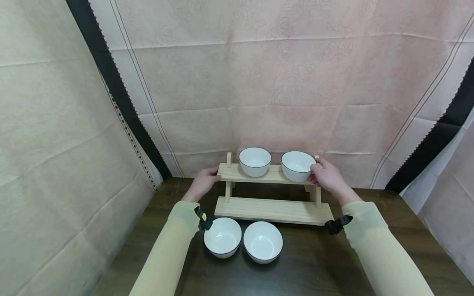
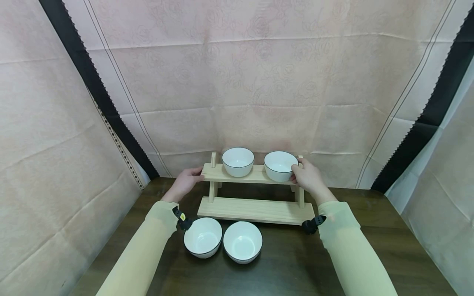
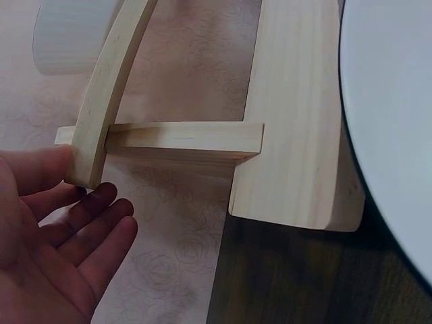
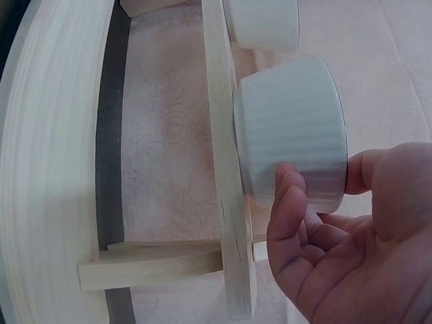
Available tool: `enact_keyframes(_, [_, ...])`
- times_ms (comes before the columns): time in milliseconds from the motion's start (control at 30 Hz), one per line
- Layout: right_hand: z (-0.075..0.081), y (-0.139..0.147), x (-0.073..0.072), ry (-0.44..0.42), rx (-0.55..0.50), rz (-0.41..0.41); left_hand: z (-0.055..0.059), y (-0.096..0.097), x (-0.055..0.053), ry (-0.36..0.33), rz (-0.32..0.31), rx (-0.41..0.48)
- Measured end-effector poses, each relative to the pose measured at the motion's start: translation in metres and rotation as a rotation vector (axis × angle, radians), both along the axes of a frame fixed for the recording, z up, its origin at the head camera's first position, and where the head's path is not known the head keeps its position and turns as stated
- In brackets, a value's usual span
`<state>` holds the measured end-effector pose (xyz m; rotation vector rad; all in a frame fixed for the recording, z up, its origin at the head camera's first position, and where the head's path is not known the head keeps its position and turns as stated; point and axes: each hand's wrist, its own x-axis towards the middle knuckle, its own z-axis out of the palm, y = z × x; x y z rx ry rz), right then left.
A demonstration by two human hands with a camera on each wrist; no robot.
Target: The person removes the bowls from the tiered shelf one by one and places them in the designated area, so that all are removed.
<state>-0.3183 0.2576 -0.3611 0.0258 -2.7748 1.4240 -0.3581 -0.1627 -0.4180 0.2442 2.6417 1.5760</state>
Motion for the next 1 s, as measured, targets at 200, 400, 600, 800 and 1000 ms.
enact_keyframes(200, [0.0, 0.0, 0.001, 0.005, -0.012, -0.011, -0.002, 0.0, -0.002, -0.009, -0.001, -0.004])
enact_keyframes(400, [0.0, 0.002, 0.002, 0.023, -0.019, -0.008, 0.0, -0.001, -0.002, -0.025, 0.002, -0.006])
enact_keyframes(600, [-0.001, 0.003, 0.002, 0.025, -0.014, -0.002, 0.0, -0.001, -0.003, -0.031, 0.002, 0.001])
enact_keyframes(800, [-0.002, 0.007, 0.007, 0.031, -0.015, 0.019, 0.001, 0.0, -0.001, -0.028, 0.006, -0.001])
enact_keyframes(1000, [-0.006, 0.011, 0.017, 0.03, -0.045, 0.047, 0.002, -0.001, -0.001, -0.028, 0.007, 0.004])
